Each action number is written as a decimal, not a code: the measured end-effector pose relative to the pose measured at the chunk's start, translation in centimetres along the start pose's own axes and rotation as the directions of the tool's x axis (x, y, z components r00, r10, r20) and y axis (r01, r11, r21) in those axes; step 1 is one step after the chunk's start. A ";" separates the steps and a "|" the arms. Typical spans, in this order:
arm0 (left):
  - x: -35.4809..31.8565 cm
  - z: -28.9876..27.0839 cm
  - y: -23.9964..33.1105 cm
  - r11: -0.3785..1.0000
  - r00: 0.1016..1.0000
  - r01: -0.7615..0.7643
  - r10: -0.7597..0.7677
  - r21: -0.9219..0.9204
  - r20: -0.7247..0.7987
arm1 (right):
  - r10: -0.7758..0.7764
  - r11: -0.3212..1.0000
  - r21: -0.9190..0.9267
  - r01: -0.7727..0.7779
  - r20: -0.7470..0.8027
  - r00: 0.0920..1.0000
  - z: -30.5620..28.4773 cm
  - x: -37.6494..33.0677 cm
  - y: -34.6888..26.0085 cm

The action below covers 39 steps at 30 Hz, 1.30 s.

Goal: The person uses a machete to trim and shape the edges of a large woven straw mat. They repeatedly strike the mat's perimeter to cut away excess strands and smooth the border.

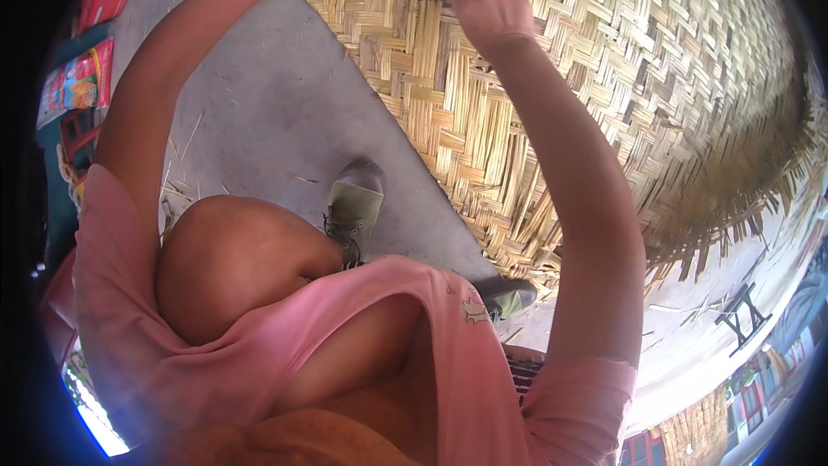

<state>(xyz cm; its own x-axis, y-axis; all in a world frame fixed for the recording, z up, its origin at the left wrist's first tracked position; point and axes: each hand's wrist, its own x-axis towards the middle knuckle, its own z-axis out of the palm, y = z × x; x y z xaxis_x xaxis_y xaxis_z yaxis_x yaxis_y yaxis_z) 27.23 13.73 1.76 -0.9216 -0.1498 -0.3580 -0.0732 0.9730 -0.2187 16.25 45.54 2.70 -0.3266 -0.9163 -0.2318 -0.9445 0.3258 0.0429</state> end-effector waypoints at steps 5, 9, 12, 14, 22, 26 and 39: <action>3.8 -0.6 0.3 0.946 0.907 0.262 -0.309 -0.191 -0.285 | 0.243 0.938 0.227 -0.263 0.110 0.964 -1.7 2.1 -3.0; 4.5 2.3 3.2 0.567 0.421 0.289 -0.799 -0.771 -0.430 | 0.336 0.813 0.509 -0.284 -0.011 0.942 -5.4 -0.5 -3.8; -1.3 4.8 2.2 0.259 0.301 0.101 -0.928 -0.961 -0.219 | 0.242 0.792 0.517 -0.324 0.221 0.945 -4.3 -3.2 -6.5; -1.5 5.2 3.9 0.062 0.404 -0.035 -0.912 -0.997 -0.071 | 0.224 0.836 0.464 -0.291 0.196 0.955 -0.7 -5.1 -5.8; 2.5 -3.2 19.3 -0.013 0.961 -0.099 -0.259 -0.995 -0.092 | 0.658 0.547 0.627 -0.555 0.088 0.748 -12.2 -28.6 4.2; -0.4 -10.5 29.3 0.387 0.900 -0.003 0.403 -0.922 0.166 | 0.717 0.405 0.691 -0.599 0.167 0.677 -6.8 -45.5 7.0; -13.8 -8.7 41.7 0.144 0.101 -0.986 0.917 0.085 -0.386 | 0.629 0.767 0.349 -0.538 -0.247 0.737 9.5 -53.1 1.6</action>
<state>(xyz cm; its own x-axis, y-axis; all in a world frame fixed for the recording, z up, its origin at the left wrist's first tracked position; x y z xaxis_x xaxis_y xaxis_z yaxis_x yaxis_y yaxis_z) 33.61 57.91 5.51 -0.3072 0.9449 0.1134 0.9305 0.2733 0.2438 32.37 96.90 5.82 -0.8439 -0.5279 0.0961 -0.5363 0.8243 -0.1817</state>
